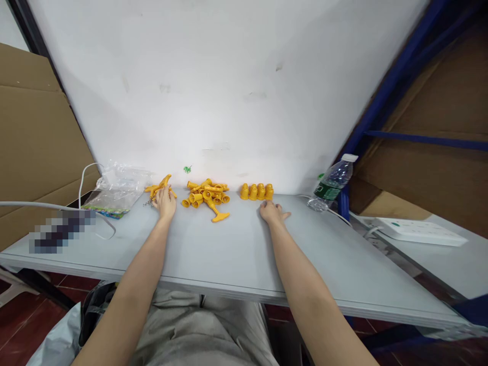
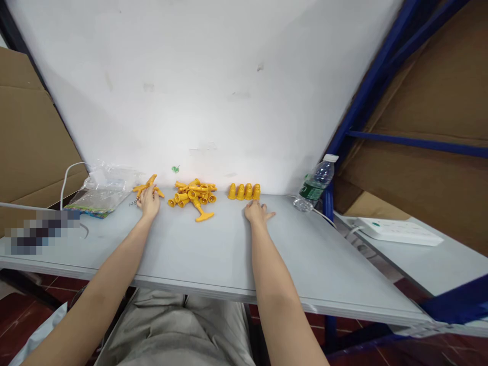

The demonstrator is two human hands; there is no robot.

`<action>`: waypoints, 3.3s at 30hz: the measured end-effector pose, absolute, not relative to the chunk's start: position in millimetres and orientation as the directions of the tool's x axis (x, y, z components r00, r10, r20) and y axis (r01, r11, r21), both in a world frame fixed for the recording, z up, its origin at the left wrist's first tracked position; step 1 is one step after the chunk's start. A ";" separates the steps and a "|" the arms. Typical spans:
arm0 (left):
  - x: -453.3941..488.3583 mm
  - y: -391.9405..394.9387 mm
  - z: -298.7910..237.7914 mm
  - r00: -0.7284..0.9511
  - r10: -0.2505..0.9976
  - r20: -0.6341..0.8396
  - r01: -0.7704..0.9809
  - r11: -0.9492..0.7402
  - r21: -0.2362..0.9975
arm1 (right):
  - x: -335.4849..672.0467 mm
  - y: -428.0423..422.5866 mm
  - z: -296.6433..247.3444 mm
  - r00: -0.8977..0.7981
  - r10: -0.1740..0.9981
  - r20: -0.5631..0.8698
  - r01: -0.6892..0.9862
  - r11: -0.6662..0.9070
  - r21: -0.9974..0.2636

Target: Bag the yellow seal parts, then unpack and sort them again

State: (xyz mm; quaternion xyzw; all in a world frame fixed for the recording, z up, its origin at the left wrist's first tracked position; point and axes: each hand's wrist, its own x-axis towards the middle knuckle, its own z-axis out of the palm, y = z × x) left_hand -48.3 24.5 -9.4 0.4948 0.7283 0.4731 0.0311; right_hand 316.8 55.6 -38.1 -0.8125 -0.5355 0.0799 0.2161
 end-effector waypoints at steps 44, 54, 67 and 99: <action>-56.5 32.1 -26.4 -0.133 0.983 0.129 0.960 0.095 0.265 | 179.8 22.0 -17.4 -0.267 0.959 0.096 0.842 0.280 -0.461; -49.6 29.1 -24.0 -0.249 0.964 0.095 0.954 0.227 0.194 | 191.4 7.9 -3.1 -0.324 0.856 0.402 0.849 0.451 -0.275; -22.7 4.4 6.8 -0.105 0.741 0.663 0.916 -0.187 0.354 | 188.8 11.0 2.9 0.013 0.733 0.680 0.373 0.627 -0.684; -4.9 -9.6 13.0 -0.031 0.858 0.513 0.929 -0.165 0.332 | 205.8 9.2 14.8 -0.370 0.701 0.610 0.648 0.665 -0.371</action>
